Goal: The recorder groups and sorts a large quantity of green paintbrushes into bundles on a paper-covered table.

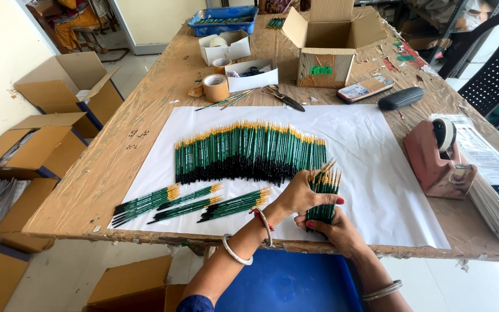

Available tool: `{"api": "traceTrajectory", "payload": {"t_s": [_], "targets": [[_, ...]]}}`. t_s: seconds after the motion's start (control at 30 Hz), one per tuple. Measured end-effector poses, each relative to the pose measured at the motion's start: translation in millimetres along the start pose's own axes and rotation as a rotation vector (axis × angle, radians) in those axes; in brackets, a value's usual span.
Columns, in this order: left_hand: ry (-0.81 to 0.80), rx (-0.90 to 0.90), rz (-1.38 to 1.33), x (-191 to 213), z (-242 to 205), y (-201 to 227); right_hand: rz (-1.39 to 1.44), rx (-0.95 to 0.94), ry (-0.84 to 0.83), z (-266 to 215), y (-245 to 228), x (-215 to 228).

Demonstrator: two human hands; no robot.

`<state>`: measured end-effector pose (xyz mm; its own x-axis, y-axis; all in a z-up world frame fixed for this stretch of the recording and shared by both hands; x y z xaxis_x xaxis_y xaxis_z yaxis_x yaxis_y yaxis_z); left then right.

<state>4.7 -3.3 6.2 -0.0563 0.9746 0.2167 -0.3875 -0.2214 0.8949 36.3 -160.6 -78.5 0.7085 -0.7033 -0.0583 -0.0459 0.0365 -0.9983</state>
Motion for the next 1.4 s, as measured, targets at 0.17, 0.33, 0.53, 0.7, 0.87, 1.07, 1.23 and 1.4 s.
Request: {"api": "traceTrajectory", "payload": {"t_s": [0.17, 0.33, 0.53, 0.7, 0.87, 1.07, 1.23, 1.4], "targets": [[-0.012, -0.018, -0.009, 2, 1, -5, -0.01, -0.008, 0.003, 0, 0, 0], [-0.072, -0.045, -0.057, 4, 0, -1, 0.013, 0.025, 0.003, 0, 2, 1], [-0.098, 0.031, -0.127, 4, 2, -5, 0.015, -0.005, 0.008, 0, -1, 0], [0.035, -0.146, -0.211, 29, 31, 11, -0.023, 0.019, -0.021, -7, -17, -7], [0.246, -0.245, -0.7, 66, 37, 37, -0.081, 0.006, 0.013, -9, -15, -7], [0.597, -0.243, -0.251, 30, -34, -27, 0.097, 0.254, 0.354, -11, 15, 7], [0.08, 0.106, -0.215, 25, -37, -19, 0.333, 0.427, 0.496, -16, 26, 11], [-0.397, 0.27, 0.239, 45, 1, -48, 0.377, 0.65, 0.45, 1, 67, 36]]}}
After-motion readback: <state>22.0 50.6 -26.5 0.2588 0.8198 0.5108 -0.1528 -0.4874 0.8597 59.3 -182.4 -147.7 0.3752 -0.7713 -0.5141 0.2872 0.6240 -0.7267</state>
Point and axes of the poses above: each hand's wrist, its own z-axis towards the middle knuckle, its own x-axis out of the back of the hand, y = z × x, the point moved 1 cm from there along z, towards the middle knuckle, and after that the axes turned 5 degrees about y, right-handed, at the moved point
